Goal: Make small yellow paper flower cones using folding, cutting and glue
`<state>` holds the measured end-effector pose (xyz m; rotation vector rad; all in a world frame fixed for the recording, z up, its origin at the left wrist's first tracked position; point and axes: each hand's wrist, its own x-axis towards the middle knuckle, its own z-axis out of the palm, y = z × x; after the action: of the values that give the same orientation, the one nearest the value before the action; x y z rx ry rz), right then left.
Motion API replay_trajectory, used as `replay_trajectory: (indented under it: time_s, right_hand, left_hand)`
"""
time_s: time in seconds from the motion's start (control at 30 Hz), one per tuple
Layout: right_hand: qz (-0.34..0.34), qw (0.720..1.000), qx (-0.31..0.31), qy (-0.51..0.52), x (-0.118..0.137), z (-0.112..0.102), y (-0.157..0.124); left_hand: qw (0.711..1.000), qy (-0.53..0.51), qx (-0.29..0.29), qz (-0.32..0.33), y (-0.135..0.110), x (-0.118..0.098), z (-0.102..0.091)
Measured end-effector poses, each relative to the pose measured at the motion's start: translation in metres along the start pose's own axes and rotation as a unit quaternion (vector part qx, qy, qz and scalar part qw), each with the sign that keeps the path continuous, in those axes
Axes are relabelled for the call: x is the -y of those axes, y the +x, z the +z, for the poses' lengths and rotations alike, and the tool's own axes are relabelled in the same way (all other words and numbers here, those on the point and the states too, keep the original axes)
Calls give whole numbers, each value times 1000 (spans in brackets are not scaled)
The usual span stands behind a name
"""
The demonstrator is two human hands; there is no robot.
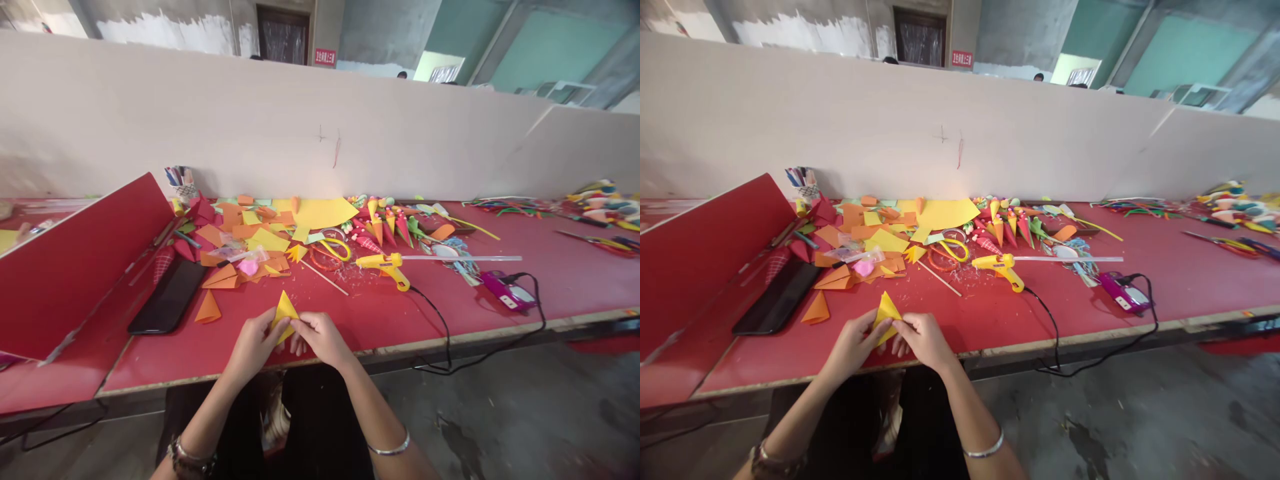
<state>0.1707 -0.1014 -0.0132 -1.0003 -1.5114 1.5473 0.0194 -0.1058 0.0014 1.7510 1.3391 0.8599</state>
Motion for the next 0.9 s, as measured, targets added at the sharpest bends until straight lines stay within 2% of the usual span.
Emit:
replay_trajectory:
  time_s: [0.1,0.27,0.43,0.53,0.67,0.8,0.9]
  right_hand:
    - [-31,999,-22,-13,1,-1,1]
    - [-61,996,-37,-49,2,-3,1]
    - [-74,992,-56,-83,3,1,-2]
    - [-79,991,-55,-93,3,2,-4]
    - [-125,984,-94,-89,6,-3,-7]
    - [-189,972,-40,-132,15,-12,-11]
    - [-207,961,-36,-179,21,-15,-11]
  left_hand:
    - [999,-29,2,-18,0,-3,2]
    - [998,-32,-35,-43,0,-5,7]
    - [998,-31,-21,-54,-1,-6,8]
    - [998,-27,-35,-49,-3,-7,6]
    - [994,-68,-31,-77,-3,-8,4]
    - [987,-130,-2,-91,0,-8,1]
    - [983,-161,11,-90,1,-9,0]
